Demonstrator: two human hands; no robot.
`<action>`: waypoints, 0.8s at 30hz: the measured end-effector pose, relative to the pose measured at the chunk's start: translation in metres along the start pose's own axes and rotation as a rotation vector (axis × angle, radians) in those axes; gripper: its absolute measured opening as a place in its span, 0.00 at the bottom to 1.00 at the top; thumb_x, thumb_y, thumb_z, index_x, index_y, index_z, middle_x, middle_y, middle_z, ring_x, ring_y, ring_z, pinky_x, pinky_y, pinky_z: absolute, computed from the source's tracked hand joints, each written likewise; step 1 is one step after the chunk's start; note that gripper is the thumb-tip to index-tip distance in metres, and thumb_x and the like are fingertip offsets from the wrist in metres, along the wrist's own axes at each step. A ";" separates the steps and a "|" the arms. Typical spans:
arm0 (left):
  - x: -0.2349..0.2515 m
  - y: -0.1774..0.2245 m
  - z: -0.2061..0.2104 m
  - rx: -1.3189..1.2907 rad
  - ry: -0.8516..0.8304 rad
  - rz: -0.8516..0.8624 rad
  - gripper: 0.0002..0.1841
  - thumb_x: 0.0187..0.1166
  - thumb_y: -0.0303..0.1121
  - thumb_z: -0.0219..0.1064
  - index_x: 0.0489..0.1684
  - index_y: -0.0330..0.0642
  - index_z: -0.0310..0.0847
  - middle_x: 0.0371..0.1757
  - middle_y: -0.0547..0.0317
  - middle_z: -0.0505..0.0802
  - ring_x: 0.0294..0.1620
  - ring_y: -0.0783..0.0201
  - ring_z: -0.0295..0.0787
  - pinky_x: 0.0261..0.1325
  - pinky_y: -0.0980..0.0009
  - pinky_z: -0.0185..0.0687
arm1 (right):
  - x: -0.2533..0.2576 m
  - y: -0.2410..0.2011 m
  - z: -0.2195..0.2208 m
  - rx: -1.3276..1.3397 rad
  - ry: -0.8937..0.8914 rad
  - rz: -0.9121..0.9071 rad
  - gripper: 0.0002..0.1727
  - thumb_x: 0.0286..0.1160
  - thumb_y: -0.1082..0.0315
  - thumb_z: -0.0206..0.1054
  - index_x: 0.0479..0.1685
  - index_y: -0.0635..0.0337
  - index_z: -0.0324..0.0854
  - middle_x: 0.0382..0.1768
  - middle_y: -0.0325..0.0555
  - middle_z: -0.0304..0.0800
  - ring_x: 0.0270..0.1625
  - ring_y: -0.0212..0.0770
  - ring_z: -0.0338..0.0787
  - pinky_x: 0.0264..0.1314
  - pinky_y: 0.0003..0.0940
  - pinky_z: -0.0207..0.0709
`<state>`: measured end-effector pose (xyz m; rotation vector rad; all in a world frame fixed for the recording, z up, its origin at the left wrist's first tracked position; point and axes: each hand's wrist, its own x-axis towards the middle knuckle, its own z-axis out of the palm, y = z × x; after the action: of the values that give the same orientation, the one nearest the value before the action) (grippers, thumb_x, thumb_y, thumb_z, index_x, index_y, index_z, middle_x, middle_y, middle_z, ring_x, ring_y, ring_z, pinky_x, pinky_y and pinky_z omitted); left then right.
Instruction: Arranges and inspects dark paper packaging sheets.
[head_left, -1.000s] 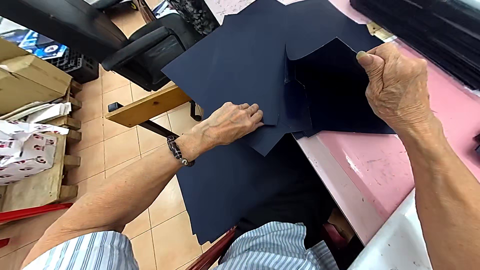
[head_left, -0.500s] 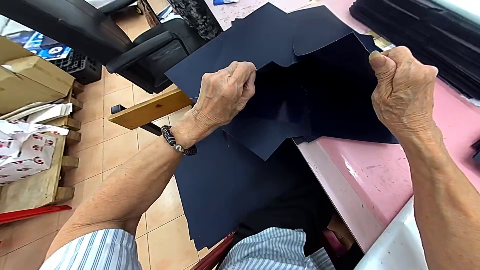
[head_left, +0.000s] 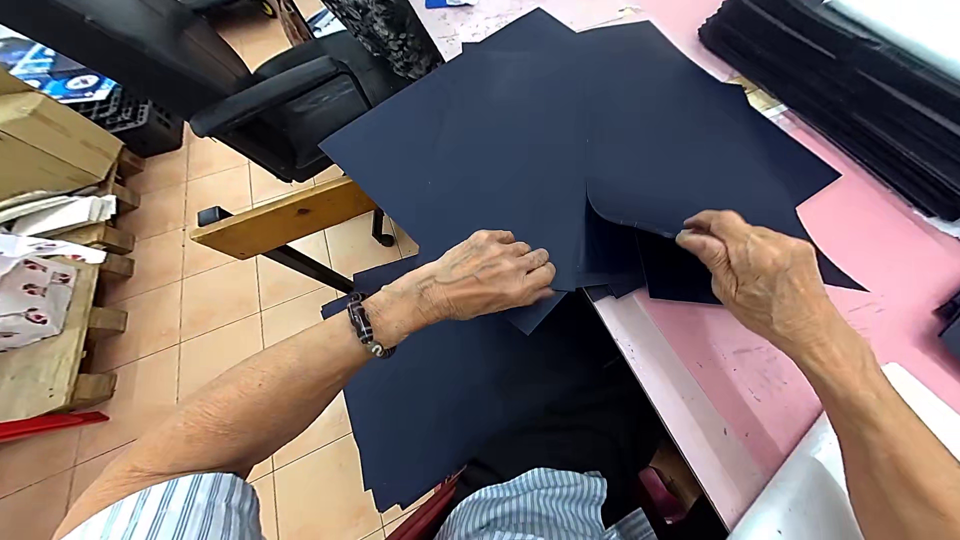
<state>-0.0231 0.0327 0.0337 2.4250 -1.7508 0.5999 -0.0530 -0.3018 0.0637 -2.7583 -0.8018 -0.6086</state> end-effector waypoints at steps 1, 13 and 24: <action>0.003 -0.007 -0.001 -0.089 -0.018 -0.060 0.20 0.88 0.44 0.56 0.43 0.37 0.88 0.38 0.49 0.94 0.35 0.52 0.94 0.34 0.57 0.85 | -0.005 0.002 0.003 0.008 -0.054 -0.017 0.26 0.91 0.54 0.52 0.58 0.71 0.83 0.40 0.63 0.92 0.36 0.62 0.93 0.36 0.57 0.83; 0.126 -0.143 0.045 -0.318 -0.297 -0.416 0.27 0.81 0.16 0.50 0.79 0.47 0.75 0.74 0.47 0.85 0.72 0.41 0.83 0.68 0.37 0.76 | 0.077 0.017 0.062 0.184 -0.121 0.040 0.20 0.91 0.67 0.53 0.69 0.67 0.82 0.69 0.59 0.87 0.73 0.64 0.84 0.72 0.63 0.72; 0.126 -0.130 0.068 -0.186 -0.454 -0.395 0.33 0.83 0.18 0.51 0.87 0.60 0.71 0.88 0.55 0.71 0.79 0.36 0.69 0.64 0.39 0.70 | 0.083 0.011 0.106 0.056 -0.161 0.043 0.24 0.92 0.59 0.50 0.71 0.60 0.85 0.77 0.49 0.84 0.81 0.60 0.77 0.69 0.68 0.63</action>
<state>0.1492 -0.0563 0.0372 2.8005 -1.2953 -0.1603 0.0522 -0.2402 0.0046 -2.7923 -0.7765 -0.3537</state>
